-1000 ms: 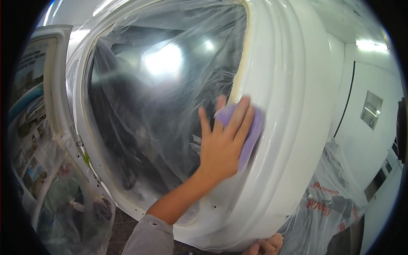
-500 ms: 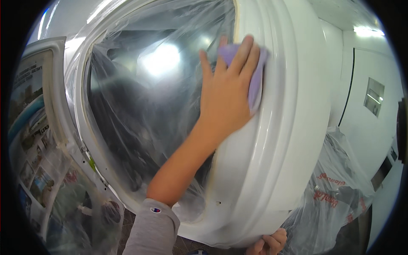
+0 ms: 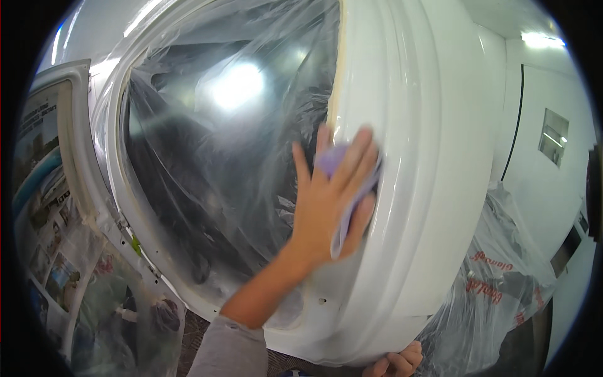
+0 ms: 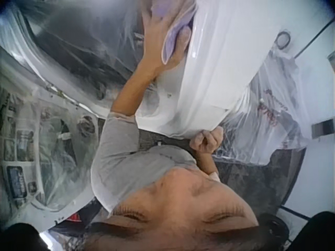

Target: The person sands the interior frame of a white vehicle door using a piece of purple sandpaper, moving their hand in a circular motion along the curved edge of the frame.

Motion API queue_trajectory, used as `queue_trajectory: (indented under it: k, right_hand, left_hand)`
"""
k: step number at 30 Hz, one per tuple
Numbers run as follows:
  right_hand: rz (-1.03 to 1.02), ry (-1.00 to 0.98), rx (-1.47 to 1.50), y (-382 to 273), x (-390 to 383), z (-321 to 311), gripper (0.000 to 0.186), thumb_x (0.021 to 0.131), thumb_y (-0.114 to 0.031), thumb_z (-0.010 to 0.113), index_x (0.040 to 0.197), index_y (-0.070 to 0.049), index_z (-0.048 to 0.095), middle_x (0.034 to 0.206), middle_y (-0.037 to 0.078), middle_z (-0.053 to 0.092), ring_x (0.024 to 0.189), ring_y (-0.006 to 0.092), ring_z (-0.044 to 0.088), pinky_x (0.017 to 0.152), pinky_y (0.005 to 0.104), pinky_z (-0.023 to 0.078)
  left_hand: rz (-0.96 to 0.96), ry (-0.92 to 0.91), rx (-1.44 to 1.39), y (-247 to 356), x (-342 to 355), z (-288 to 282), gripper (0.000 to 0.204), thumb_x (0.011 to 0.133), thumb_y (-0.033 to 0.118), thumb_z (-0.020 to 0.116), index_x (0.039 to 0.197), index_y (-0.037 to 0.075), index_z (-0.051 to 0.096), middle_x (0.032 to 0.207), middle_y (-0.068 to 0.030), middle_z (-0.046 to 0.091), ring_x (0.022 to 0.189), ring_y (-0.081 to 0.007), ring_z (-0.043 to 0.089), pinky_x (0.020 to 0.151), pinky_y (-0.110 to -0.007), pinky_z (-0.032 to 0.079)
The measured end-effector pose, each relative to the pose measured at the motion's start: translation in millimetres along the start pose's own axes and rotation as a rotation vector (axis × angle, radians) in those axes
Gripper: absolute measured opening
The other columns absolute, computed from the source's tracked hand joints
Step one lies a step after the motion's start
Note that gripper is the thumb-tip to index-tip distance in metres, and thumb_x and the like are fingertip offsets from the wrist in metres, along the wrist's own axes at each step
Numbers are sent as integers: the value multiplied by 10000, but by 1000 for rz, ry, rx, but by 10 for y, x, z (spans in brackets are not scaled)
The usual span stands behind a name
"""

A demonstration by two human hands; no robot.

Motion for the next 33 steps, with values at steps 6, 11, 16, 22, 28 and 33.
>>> queue_trajectory:
  k: [6, 11, 16, 22, 28, 33]
  right_hand:
    - [-15, -54, -8, -12, 37, 37, 143, 848, -97, 601, 976, -42, 568, 917, 101, 511, 712, 265, 508, 645, 408, 421]
    - [53, -51, 45, 37, -34, -4, 184, 819, -107, 636, 971, -29, 567, 847, 107, 537, 693, 289, 556, 662, 430, 462]
    - [94, 101, 15, 6, -141, 59, 95, 796, -132, 510, 850, -55, 499, 826, 72, 448, 711, 223, 450, 702, 397, 396]
    - [47, 14, 38, 78, -199, 64, 91, 821, -136, 519, 870, -61, 503, 855, 65, 448, 732, 211, 443, 710, 393, 383]
    - [105, 27, 47, 64, -130, 91, 72, 864, -123, 517, 907, -67, 528, 886, 55, 465, 753, 205, 463, 713, 376, 386]
    - [33, 23, -9, 103, -136, 45, 52, 863, -121, 517, 895, -81, 517, 889, 52, 464, 757, 201, 457, 700, 375, 382]
  left_hand:
    - [-108, -57, 81, 72, -1267, 415, 601, 829, 185, 552, 1404, 18, 511, 1570, -116, 377, 1392, -600, 260, 1033, -820, 99]
    - [-87, 22, -15, -8, -127, 89, 569, 856, 219, 564, 1395, 41, 524, 1583, -108, 351, 1413, -578, 224, 1026, -824, 105]
    - [-186, -56, -183, 222, -850, 242, 556, 890, 217, 513, 1400, -4, 507, 1600, -111, 323, 1422, -576, 209, 1046, -803, 6]
    - [-136, -102, 267, 146, -1192, 273, 660, 735, 190, 655, 1388, 147, 570, 1592, -60, 353, 1396, -586, 263, 935, -865, 201]
    - [45, 277, 324, -117, 277, 18, 483, 857, 243, 642, 1315, 99, 591, 1505, -69, 444, 1360, -521, 345, 969, -817, 249]
    - [-70, 69, 426, 99, -904, 467, 563, 881, 345, 632, 1384, 105, 553, 1561, -54, 399, 1405, -544, 294, 978, -852, 143]
Point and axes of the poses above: each hand's wrist, its own x-axis towards the middle knuckle, its own z-axis out of the palm, y = z × x, the point moved 2 cm from there along x, towards the middle knuckle
